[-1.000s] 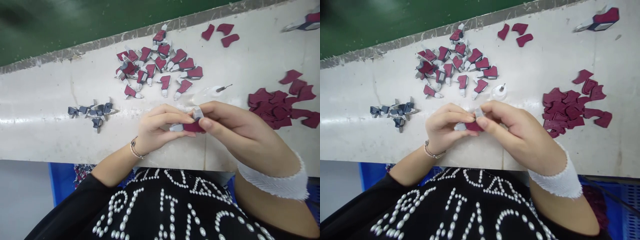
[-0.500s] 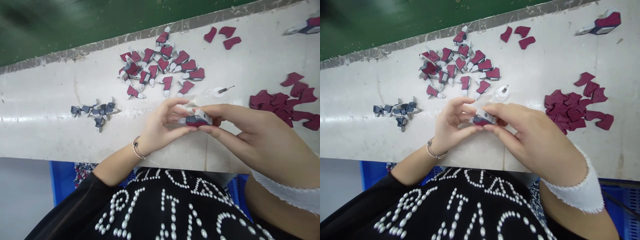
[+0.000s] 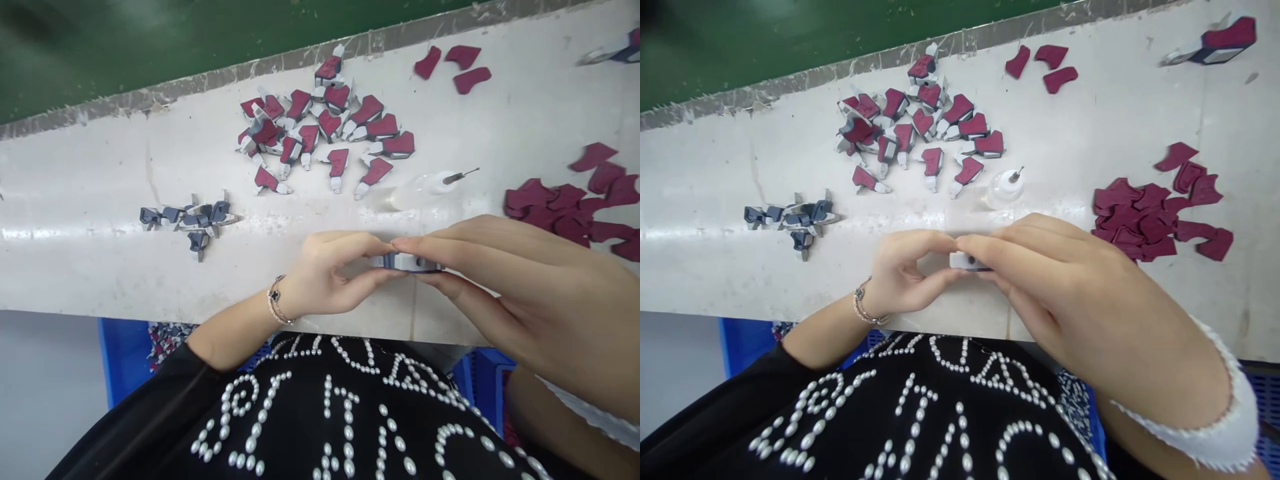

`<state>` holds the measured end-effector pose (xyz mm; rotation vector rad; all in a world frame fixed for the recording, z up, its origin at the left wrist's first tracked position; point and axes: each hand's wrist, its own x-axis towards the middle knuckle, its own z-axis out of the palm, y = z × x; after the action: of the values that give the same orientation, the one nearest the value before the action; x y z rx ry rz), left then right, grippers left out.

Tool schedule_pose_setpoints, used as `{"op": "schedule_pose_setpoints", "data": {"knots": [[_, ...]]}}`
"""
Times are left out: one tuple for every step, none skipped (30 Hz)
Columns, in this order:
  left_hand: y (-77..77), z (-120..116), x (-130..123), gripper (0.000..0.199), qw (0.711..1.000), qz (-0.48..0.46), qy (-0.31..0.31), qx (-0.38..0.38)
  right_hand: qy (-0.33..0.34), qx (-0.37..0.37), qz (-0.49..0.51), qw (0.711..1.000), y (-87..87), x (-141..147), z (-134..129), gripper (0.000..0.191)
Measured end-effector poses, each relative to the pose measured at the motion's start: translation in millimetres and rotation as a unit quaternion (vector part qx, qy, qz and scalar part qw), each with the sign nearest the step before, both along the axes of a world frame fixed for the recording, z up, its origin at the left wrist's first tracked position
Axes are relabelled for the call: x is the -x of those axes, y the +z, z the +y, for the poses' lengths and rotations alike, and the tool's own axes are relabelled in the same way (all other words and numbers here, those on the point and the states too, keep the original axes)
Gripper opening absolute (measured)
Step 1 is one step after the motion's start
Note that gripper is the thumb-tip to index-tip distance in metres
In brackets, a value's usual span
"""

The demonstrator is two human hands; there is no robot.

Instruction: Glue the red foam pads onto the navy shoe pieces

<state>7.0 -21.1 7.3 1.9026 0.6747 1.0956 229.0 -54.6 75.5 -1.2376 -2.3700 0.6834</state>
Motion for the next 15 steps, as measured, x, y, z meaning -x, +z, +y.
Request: {"op": "schedule_pose_setpoints", "data": {"knots": [[-0.1, -2, -1, 0.016, 1.0, -0.011, -0.001, 0.008, 0.008, 0.0, 0.0, 1.0, 1.3, 0, 0, 0.033], [-0.3, -3, -2, 0.016, 1.0, -0.023, -0.004, 0.017, 0.014, 0.002, 0.001, 1.0, 2.4, -1, 0, 0.034], [-0.7, -4, -2, 0.016, 0.999, -0.033, -0.007, 0.026, 0.02, 0.005, 0.0, 1.0, 3.2, -2, 0, 0.035], [-1.3, -5, -3, 0.016, 0.999, -0.04, -0.008, 0.035, 0.022, 0.004, -0.002, 1.0, 3.7, -3, 0, 0.035], [-2.0, -5, -3, 0.015, 0.998, -0.045, -0.009, 0.045, 0.024, 0.004, -0.009, 1.0, 3.8, -3, 0, 0.034], [-2.7, -4, -3, 0.015, 0.997, -0.048, -0.011, 0.055, 0.024, 0.001, -0.016, 1.0, 3.6, -4, 0, 0.034], [-3.3, -2, -3, 0.015, 0.997, -0.047, -0.013, 0.066, 0.023, -0.002, -0.023, 0.999, 3.1, -4, 0, 0.033], [-3.7, 0, -2, 0.015, 0.996, -0.041, -0.019, 0.079, 0.018, -0.004, -0.031, 0.999, 2.2, -4, 0, 0.031], [-3.9, 2, -1, 0.016, 0.995, -0.03, -0.027, 0.092, 0.012, -0.003, -0.039, 0.999, 1.0, -4, 0, 0.029], [-3.9, 4, 0, 0.018, 0.994, -0.014, -0.037, 0.103, 0.007, -0.003, -0.042, 0.999, -0.3, -3, 0, 0.028], [-3.5, 5, 1, 0.02, 0.992, 0.006, -0.045, 0.115, 0.004, -0.002, -0.041, 0.999, -1.5, -2, 0, 0.027], [-3.0, 7, 3, 0.024, 0.99, 0.028, -0.054, 0.127, 0.003, -0.001, -0.034, 0.999, -2.7, 0, 0, 0.026], [-2.4, 7, 4, 0.03, 0.987, 0.049, -0.061, 0.139, 0.005, 0.002, -0.025, 1.0, -3.7, 1, 0, 0.026], [-1.7, 7, 5, 0.036, 0.984, 0.068, -0.068, 0.15, 0.008, 0.005, -0.016, 1.0, -4.4, 2, -1, 0.027], [-1.2, 7, 6, 0.044, 0.982, 0.081, -0.073, 0.157, 0.013, 0.007, -0.007, 1.0, -4.9, 3, -2, 0.028]]}}
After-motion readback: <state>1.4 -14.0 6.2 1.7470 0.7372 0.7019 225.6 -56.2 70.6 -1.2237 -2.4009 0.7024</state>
